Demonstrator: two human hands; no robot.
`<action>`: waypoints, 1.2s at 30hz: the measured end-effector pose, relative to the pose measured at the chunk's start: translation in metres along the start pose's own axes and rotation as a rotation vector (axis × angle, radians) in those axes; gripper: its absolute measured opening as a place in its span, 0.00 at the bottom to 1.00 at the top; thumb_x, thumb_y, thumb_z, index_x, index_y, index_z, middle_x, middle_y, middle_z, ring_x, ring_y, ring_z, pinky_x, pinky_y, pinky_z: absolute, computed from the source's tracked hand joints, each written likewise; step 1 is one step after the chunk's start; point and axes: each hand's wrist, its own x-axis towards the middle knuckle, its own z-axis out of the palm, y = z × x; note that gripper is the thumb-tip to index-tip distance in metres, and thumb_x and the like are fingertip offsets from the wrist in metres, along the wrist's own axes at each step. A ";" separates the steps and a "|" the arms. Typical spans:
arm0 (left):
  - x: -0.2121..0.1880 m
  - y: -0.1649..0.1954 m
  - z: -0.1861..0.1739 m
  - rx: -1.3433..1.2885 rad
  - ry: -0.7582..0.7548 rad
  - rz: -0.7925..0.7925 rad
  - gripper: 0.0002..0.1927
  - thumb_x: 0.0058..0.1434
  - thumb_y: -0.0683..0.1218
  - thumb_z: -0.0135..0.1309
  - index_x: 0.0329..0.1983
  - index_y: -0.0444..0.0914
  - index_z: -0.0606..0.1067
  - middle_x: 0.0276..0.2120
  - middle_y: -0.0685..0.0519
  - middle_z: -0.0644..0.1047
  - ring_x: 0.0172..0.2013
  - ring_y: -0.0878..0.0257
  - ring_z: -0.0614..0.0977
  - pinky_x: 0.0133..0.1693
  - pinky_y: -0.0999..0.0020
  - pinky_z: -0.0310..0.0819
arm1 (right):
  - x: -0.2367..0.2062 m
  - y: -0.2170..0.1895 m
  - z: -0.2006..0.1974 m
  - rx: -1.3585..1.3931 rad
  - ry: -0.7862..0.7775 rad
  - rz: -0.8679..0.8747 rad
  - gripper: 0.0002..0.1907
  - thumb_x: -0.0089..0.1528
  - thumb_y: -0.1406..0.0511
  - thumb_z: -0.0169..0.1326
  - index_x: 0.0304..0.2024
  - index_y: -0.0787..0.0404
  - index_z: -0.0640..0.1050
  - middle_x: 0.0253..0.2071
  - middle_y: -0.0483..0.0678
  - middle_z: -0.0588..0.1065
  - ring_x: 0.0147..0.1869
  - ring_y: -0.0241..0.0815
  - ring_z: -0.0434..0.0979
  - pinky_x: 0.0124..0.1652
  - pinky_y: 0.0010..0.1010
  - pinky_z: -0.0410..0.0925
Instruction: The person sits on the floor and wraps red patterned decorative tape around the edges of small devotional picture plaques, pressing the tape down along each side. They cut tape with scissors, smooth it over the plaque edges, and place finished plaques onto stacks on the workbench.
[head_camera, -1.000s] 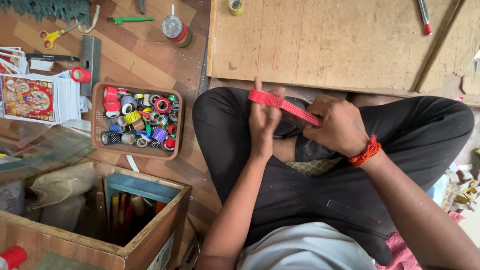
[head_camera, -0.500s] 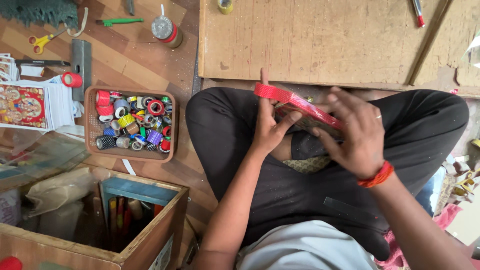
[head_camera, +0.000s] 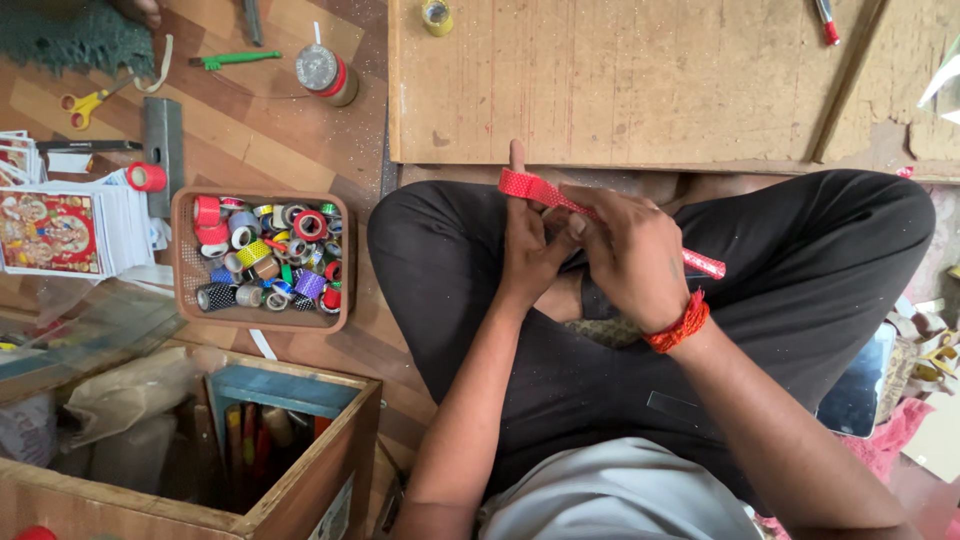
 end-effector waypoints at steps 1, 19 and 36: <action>0.000 0.000 0.000 -0.008 0.007 -0.007 0.63 0.64 0.51 0.66 0.84 0.45 0.30 0.47 0.54 0.72 0.45 0.67 0.76 0.49 0.71 0.74 | 0.002 0.000 0.000 0.013 -0.013 -0.022 0.15 0.64 0.69 0.54 0.54 0.59 0.79 0.41 0.56 0.80 0.47 0.59 0.80 0.46 0.45 0.71; -0.008 0.001 0.005 -0.045 0.030 -0.001 0.63 0.61 0.41 0.69 0.83 0.48 0.33 0.45 0.57 0.67 0.43 0.65 0.76 0.53 0.67 0.77 | -0.081 0.059 -0.048 -0.201 0.116 -0.077 0.09 0.66 0.68 0.58 0.49 0.58 0.81 0.51 0.48 0.82 0.63 0.44 0.80 0.66 0.45 0.65; -0.010 0.041 0.034 -0.374 0.028 0.131 0.61 0.62 0.40 0.68 0.85 0.47 0.37 0.48 0.58 0.71 0.48 0.66 0.74 0.55 0.67 0.70 | -0.078 0.055 -0.090 1.168 -0.016 0.131 0.13 0.61 0.72 0.61 0.49 0.67 0.83 0.53 0.59 0.80 0.60 0.48 0.81 0.60 0.37 0.73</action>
